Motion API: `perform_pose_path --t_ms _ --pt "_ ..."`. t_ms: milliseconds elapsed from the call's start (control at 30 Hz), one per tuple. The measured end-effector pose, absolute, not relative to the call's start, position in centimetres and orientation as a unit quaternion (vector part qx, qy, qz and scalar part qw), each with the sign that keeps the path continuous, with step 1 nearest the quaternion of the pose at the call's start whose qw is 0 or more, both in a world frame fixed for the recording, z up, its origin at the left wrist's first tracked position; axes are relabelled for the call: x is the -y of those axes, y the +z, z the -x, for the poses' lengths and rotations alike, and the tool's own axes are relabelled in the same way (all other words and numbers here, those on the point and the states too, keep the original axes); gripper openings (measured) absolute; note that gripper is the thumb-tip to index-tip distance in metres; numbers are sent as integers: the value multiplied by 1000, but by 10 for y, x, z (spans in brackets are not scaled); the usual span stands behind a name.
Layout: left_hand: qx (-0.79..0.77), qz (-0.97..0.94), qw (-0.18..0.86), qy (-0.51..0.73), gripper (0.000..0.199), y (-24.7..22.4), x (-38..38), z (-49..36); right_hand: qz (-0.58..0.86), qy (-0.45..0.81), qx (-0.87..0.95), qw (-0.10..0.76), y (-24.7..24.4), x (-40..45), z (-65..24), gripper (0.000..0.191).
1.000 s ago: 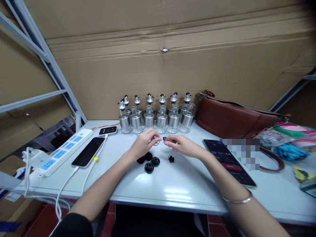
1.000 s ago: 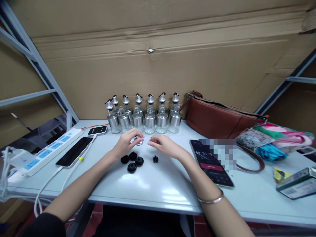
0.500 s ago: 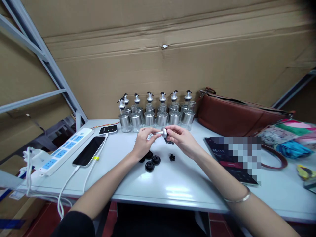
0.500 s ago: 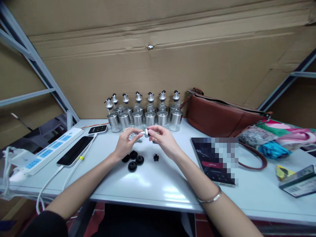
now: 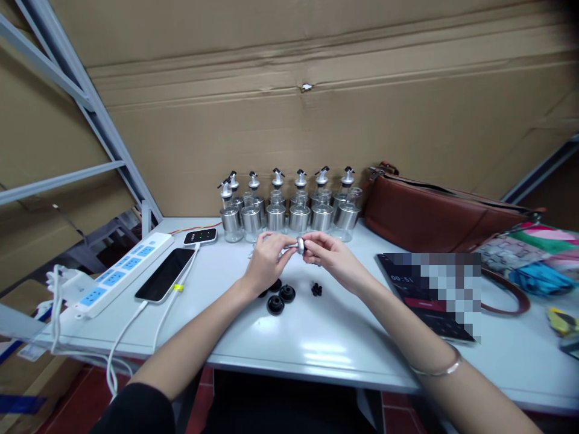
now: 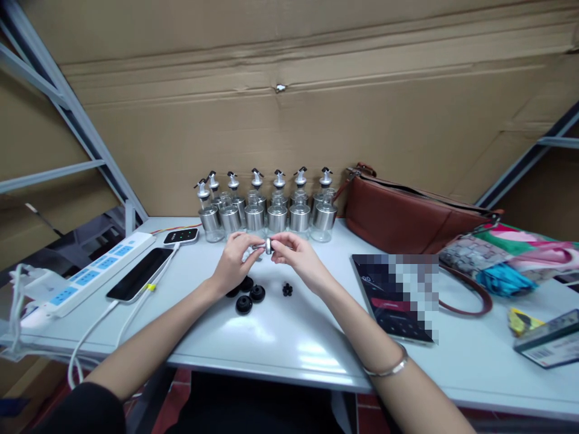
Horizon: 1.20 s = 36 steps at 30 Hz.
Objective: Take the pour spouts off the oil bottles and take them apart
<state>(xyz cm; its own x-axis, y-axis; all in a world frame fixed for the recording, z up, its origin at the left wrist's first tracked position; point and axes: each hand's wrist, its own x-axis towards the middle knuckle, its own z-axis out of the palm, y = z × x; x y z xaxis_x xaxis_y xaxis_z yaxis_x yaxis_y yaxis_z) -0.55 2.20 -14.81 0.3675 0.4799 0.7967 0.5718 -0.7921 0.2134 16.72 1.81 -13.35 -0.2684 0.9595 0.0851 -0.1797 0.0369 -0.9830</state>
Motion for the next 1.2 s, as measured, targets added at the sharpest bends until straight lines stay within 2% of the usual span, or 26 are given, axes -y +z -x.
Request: perform_pose_path --t_ms 233,400,633,867,1067,1200 --pt "309 835 92 -446 9 -148 -21 6 384 586 535 472 -129 -14 -164 43" --pt "319 841 84 -428 12 -147 -22 7 383 597 536 457 -131 -15 -166 43" --pt "283 871 31 -400 33 -149 -24 8 372 591 559 448 -134 -16 -166 43" --pt "283 869 -16 -405 34 -152 -27 9 356 595 569 442 -133 -15 -166 41" --pt "267 870 -12 -415 32 -150 -26 10 352 591 577 441 -132 -13 -164 43" --pt "240 877 32 -415 32 -149 -24 8 377 556 603 430 -132 -12 -163 46"
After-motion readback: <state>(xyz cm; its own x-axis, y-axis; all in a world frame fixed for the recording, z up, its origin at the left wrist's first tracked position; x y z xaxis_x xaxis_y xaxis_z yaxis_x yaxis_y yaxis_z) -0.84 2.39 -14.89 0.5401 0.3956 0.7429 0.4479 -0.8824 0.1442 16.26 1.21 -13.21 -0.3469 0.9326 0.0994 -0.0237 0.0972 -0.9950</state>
